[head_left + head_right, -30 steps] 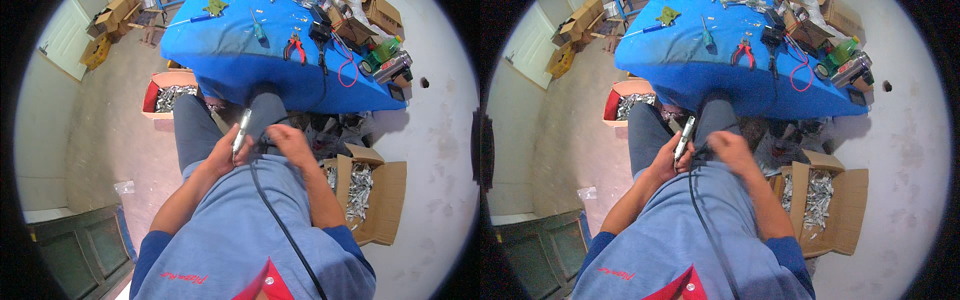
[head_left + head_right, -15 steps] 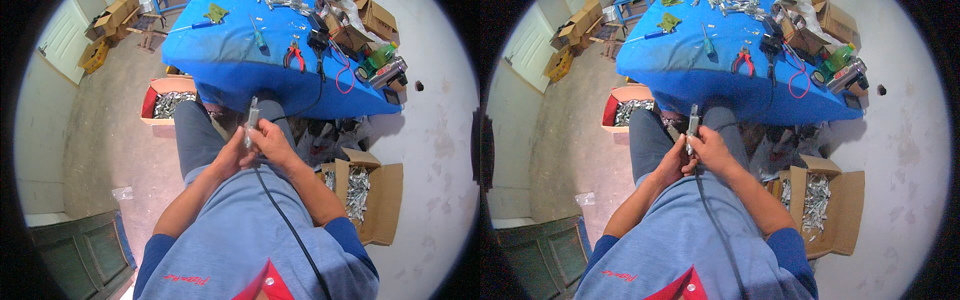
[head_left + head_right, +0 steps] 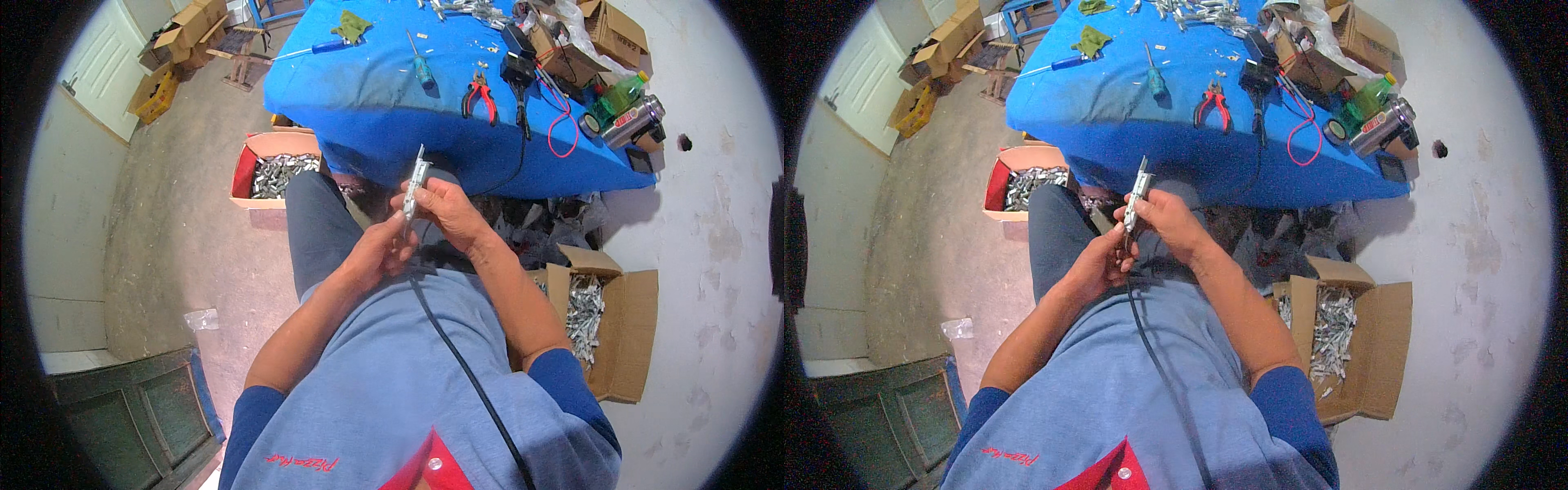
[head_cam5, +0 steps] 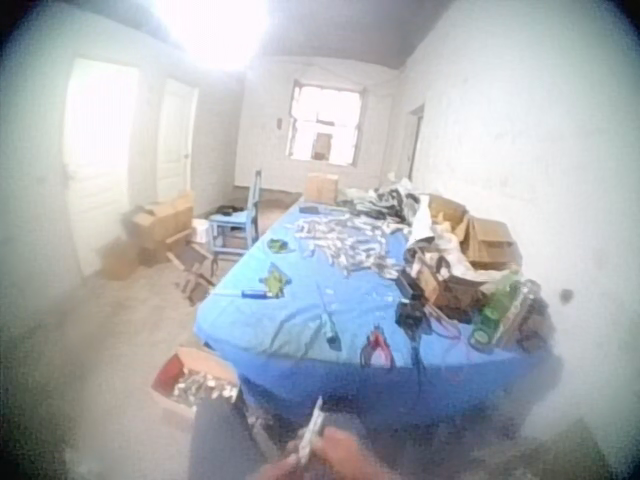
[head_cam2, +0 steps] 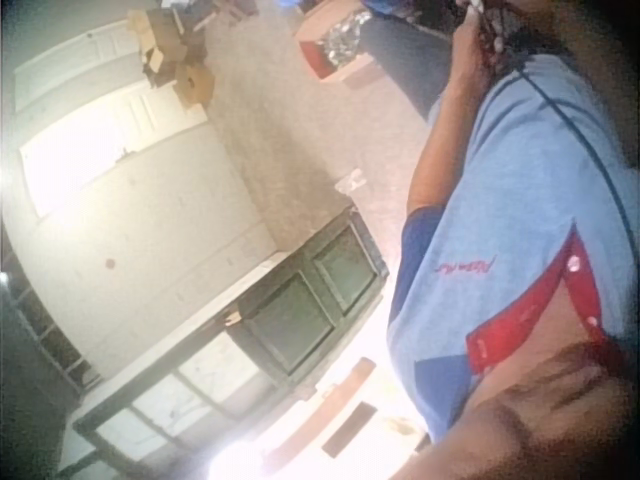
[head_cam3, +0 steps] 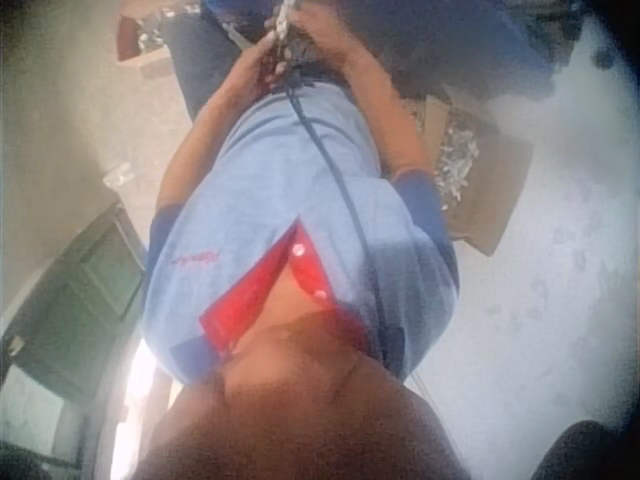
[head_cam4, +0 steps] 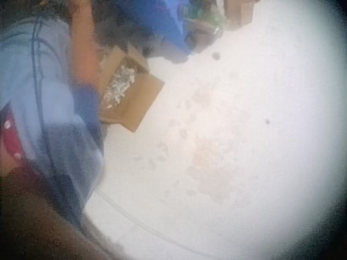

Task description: The person picks up a metal housing, inserts a component, and uses a screwdriver to tighten a screw. They then use pliers to grip and adjust a wire attached to the metal assembly.

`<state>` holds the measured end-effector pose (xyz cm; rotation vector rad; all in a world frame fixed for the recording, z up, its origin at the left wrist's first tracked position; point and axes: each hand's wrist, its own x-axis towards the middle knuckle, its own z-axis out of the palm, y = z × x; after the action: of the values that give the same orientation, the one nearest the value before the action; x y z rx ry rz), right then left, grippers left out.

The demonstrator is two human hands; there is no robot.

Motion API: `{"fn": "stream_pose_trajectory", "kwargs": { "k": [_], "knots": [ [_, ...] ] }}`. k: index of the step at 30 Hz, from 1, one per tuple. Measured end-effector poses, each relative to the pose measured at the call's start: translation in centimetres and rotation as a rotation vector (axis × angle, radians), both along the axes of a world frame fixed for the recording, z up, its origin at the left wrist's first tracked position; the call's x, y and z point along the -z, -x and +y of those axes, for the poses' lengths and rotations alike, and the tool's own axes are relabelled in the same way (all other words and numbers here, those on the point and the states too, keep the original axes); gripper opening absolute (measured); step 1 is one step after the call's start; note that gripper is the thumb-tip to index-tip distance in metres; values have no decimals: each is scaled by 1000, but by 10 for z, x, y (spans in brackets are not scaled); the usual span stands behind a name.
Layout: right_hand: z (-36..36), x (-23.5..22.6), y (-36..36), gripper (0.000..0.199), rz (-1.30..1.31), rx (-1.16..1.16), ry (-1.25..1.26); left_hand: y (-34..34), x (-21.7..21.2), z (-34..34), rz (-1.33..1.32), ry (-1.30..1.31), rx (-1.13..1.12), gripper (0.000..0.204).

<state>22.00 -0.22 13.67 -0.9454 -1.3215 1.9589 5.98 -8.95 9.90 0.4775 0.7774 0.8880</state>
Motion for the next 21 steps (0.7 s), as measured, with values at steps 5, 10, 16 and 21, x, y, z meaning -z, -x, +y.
{"fn": "stream_pose_trajectory", "kwargs": {
  "k": [5,10,16,21],
  "knots": [
    [38,-8,17,29,43,-40,13,22,-20,35,145,-62,-74,49],
    [83,-10,39,24,23,4,5,39,-34,74,199,-72,-156,44],
    [133,14,63,16,39,57,46,47,-17,124,192,-88,-223,41],
    [167,22,80,17,33,132,41,56,-8,160,193,-71,-271,42]
  ]
}}
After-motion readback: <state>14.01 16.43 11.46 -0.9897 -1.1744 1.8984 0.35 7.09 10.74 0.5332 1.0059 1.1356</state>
